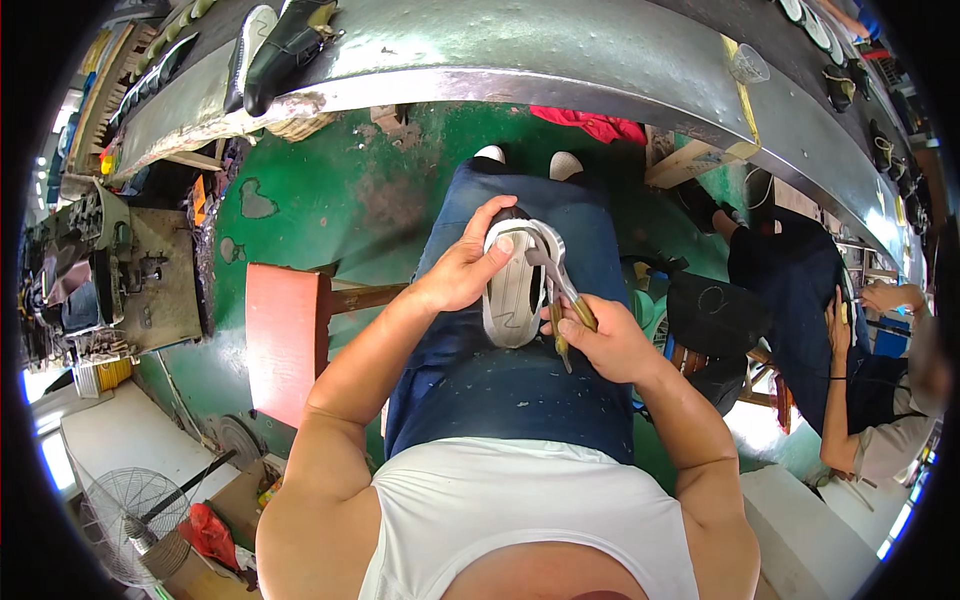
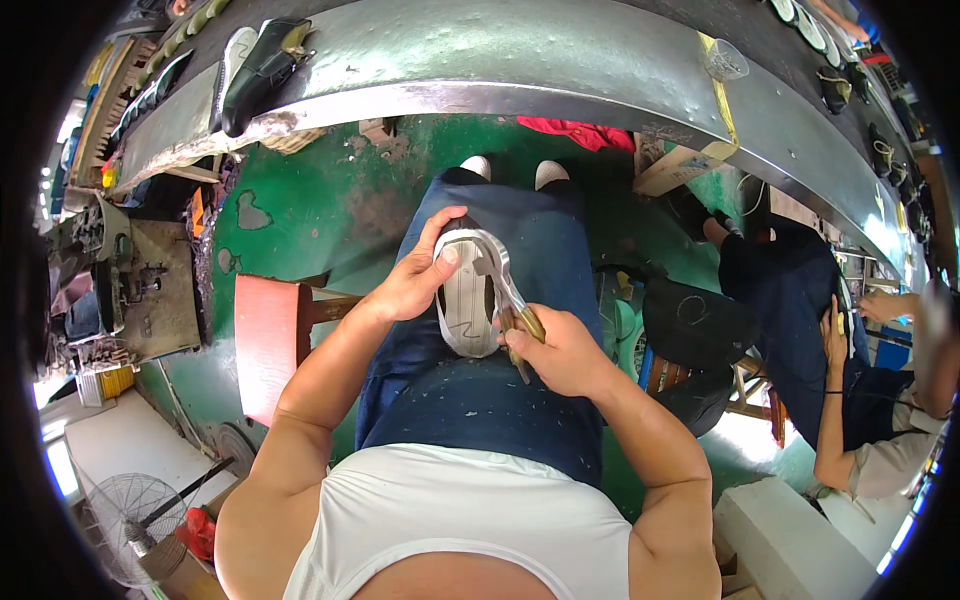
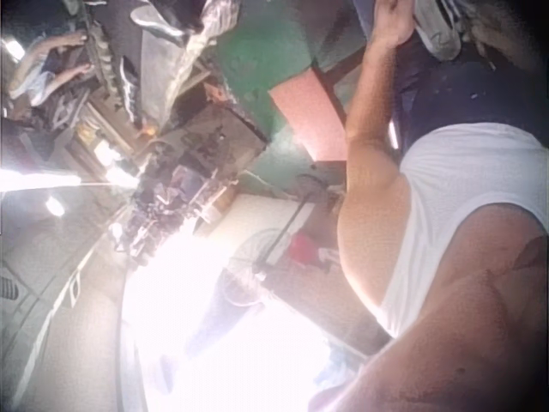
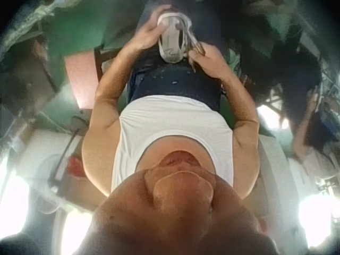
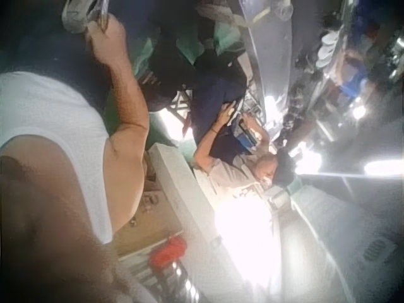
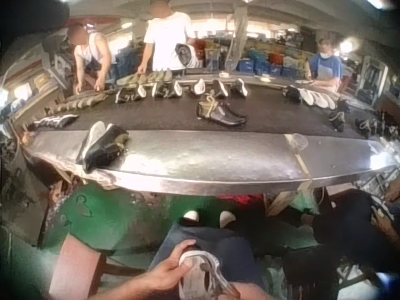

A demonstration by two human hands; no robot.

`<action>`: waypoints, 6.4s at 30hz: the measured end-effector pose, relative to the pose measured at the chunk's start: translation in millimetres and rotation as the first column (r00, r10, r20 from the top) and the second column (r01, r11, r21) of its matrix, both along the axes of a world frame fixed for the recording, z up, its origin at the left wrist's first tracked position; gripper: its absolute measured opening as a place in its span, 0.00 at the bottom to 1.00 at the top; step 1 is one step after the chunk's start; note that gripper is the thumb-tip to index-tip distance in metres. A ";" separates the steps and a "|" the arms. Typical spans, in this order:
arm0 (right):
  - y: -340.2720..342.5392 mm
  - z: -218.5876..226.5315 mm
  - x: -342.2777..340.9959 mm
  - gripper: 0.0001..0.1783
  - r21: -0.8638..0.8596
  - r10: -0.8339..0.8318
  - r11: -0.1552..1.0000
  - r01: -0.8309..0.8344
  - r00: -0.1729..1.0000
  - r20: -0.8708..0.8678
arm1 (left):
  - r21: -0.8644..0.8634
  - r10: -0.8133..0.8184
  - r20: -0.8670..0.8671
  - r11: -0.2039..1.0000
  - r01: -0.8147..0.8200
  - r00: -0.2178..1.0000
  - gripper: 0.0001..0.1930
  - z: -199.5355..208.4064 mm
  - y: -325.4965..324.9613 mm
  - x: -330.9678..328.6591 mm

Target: Trim and shape the sole of a shoe using pincers and a small tool at a shoe manufacturing station.

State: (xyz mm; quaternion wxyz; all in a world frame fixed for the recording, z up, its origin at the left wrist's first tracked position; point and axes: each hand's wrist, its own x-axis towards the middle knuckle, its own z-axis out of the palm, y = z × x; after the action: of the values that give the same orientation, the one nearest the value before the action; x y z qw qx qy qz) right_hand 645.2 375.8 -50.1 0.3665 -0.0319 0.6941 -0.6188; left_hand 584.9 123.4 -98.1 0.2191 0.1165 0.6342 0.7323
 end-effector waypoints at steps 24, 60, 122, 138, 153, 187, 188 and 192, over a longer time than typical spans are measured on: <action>-19.3 -21.5 -10.5 0.12 0.611 0.354 0.791 0.033 0.790 -0.501 | -0.087 0.217 0.134 0.975 -0.206 0.967 0.21 -16.0 -8.3 -3.3; 48.4 -18.5 0.3 0.19 0.645 0.083 0.755 0.117 0.959 -0.271 | -0.135 -0.116 0.320 0.977 0.166 0.940 0.48 -61.5 16.1 49.7; 55.8 -119.5 38.2 0.16 -0.092 -0.528 0.848 0.522 0.817 -0.230 | -0.445 0.076 -0.491 0.835 -0.325 0.868 0.29 82.1 5.5 -13.3; 52.7 -27.7 9.8 0.14 0.393 0.194 0.917 -0.072 0.940 -0.280 | -0.757 -0.048 -0.242 0.634 -0.158 0.969 0.12 -31.0 42.3 29.3; 36.1 -19.5 -48.3 0.19 0.718 0.638 0.560 -0.413 0.768 -0.056 | 0.354 -0.056 0.655 0.904 -0.240 0.754 0.38 -86.0 48.8 44.4; 39.2 -59.3 -44.4 0.15 0.077 -0.026 0.997 -0.008 0.903 0.429 | -0.523 0.074 -0.062 0.847 -0.096 0.995 0.37 -81.0 61.1 31.1; 43.6 -53.3 -49.8 0.16 0.028 -0.005 1.000 -0.010 0.884 0.468 | -0.519 0.078 -0.063 0.849 -0.100 0.995 0.37 -79.1 61.9 31.8; 50.0 -31.6 -90.9 0.16 0.031 0.167 0.974 -0.224 0.804 0.571 | -0.523 0.034 -0.054 0.850 -0.057 0.998 0.37 -79.6 64.1 32.8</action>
State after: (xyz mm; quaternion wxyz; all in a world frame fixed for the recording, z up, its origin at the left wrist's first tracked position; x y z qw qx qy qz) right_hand 554.3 425.9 -81.7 0.6183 0.0991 0.5766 -0.5247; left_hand 617.7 187.5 -177.7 0.2117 0.0530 0.8168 0.5341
